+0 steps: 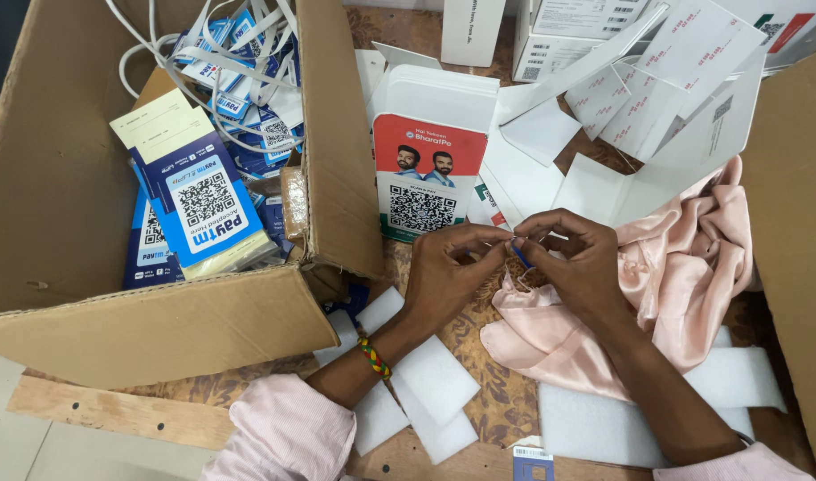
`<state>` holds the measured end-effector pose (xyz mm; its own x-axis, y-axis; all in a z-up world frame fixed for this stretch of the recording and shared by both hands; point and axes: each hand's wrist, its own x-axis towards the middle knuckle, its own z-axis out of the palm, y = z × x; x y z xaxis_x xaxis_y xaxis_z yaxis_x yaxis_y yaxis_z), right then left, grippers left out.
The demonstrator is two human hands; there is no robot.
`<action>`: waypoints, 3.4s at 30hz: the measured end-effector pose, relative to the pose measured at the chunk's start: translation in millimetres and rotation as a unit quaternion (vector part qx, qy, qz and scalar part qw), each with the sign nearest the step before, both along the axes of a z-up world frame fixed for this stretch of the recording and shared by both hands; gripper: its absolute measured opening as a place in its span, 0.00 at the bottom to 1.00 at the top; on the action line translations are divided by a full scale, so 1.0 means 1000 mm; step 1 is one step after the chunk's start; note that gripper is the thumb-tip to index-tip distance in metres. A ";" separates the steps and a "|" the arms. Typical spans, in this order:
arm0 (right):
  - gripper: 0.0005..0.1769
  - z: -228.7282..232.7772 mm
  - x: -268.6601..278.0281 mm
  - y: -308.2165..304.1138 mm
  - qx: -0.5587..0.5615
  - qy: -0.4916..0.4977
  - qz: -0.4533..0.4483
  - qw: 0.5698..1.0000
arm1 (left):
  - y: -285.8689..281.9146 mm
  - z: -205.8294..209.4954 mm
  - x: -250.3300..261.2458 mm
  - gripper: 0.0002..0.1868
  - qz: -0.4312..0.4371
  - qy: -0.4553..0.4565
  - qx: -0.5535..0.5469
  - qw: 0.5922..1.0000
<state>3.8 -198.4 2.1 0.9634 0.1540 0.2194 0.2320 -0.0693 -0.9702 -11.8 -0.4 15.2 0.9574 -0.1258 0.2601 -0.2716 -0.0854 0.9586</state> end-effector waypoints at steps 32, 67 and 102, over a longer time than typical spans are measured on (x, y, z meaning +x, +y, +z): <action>0.08 0.012 -0.007 0.010 -0.196 -0.163 -0.068 0.965 | 0.002 0.002 -0.007 0.10 0.010 -0.168 0.065 0.984; 0.15 0.018 -0.002 0.009 -0.080 0.054 -0.109 0.989 | -0.002 0.000 0.002 0.11 -0.034 -0.066 0.206 0.976; 0.25 0.044 0.053 0.052 -0.010 0.076 -0.084 0.993 | 0.012 0.012 -0.016 0.07 0.158 -0.292 0.121 0.936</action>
